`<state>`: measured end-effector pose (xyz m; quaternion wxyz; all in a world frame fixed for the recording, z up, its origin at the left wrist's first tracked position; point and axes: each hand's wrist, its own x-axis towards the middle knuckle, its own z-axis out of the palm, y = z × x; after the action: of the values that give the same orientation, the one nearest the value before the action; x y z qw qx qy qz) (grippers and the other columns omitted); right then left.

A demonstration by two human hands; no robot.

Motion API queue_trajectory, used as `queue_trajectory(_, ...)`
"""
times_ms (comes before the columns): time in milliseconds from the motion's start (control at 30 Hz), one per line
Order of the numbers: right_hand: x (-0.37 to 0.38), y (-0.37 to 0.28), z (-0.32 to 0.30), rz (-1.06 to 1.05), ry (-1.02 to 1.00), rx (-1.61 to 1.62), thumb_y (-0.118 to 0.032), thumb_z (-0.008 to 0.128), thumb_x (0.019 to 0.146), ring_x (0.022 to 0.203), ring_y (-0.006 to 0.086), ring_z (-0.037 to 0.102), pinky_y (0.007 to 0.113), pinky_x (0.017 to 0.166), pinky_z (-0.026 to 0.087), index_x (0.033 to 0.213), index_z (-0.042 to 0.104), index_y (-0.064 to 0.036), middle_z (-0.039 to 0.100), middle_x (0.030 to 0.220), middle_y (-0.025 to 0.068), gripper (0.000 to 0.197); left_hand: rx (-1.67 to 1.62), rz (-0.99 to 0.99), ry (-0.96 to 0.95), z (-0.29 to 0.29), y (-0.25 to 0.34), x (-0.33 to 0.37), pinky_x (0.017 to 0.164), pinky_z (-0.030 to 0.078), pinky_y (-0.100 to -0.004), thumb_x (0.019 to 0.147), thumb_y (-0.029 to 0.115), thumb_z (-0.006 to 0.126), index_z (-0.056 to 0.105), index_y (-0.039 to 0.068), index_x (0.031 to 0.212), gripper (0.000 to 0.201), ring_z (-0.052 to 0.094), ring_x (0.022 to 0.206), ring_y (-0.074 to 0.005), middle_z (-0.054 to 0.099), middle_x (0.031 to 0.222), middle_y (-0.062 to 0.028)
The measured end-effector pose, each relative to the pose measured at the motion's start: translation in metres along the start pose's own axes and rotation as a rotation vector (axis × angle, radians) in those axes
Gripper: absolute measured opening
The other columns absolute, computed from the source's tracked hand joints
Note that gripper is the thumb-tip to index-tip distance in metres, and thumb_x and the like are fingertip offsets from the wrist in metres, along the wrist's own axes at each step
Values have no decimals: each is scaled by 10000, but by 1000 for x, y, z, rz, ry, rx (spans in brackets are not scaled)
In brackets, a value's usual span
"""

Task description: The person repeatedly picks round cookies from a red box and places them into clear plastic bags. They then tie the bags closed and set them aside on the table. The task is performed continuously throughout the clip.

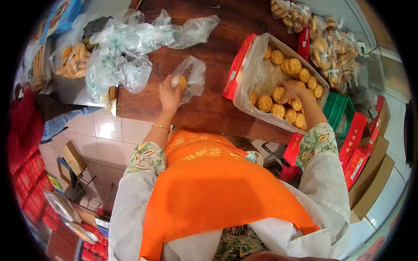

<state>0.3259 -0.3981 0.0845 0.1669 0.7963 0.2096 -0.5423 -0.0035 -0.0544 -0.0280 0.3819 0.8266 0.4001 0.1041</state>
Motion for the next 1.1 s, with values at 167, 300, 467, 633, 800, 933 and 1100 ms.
queue_trajectory(167, 2, 6, 10, 20, 50, 85, -402, 832, 602, 1350, 337, 294, 368, 1084, 279, 1434, 160, 48, 282, 1457, 248, 1161, 190, -5, 85, -19, 35, -8, 939, 416, -428, 792, 217, 652, 381, 53, 1366, 656, 463, 1164, -394, 395, 1319, -229)
queue_trajectory(300, -5, 3, 14, -88, 84, 226, -464, 817, 599, 1348, 353, 289, 372, 1098, 255, 1420, 203, 50, 293, 1438, 271, 1148, 385, 307, 140, -38, 51, -19, 966, 382, -481, 774, 182, 656, 353, 35, 1369, 684, 410, 1213, -414, 349, 1375, -236)
queue_trajectory(467, -7, -1, 22, -39, 182, 128, -486, 820, 575, 1323, 369, 314, 378, 1095, 268, 1380, 279, 58, 327, 1405, 279, 1112, 92, 496, -174, -12, 68, -32, 1014, 338, -463, 774, 125, 637, 373, 23, 1355, 646, 383, 1227, -430, 385, 1351, -260)
queue_trajectory(633, -33, -11, 27, -71, 408, 82, -397, 828, 589, 1276, 363, 370, 387, 1060, 320, 1326, 345, 41, 390, 1352, 256, 984, 166, 413, -350, 13, 90, -39, 1017, 336, -468, 772, 117, 638, 368, 46, 1363, 654, 393, 1224, -420, 382, 1356, -263)
queue_trajectory(800, -103, -82, 0, -221, 856, 328, -251, 795, 646, 1156, 292, 492, 353, 984, 403, 1249, 401, -5, 494, 1236, 203, 762, 116, 491, -335, 22, 81, -50, 1014, 339, -474, 771, 128, 642, 332, 60, 1388, 694, 386, 1234, -418, 373, 1368, -257)
queue_trajectory(933, -67, -186, 32, -828, 433, 1467, -148, 717, 766, 1069, 211, 557, 339, 927, 455, 1230, 448, -28, 566, 1165, 96, 550, 127, 555, -278, 19, 81, -55, 993, 354, -475, 765, 107, 630, 396, 49, 1338, 621, 414, 1198, -412, 413, 1316, -245)
queue_trajectory(1100, 17, -288, 82, -847, 5, 1915, -107, 691, 806, 1018, 180, 591, 319, 917, 465, 1204, 522, -47, 602, 1125, 62, 437, 89, 465, -657, -11, 50, -49, 956, 380, -464, 748, 88, 620, 500, 18, 1190, 464, 435, 1134, -403, 459, 1179, -232)
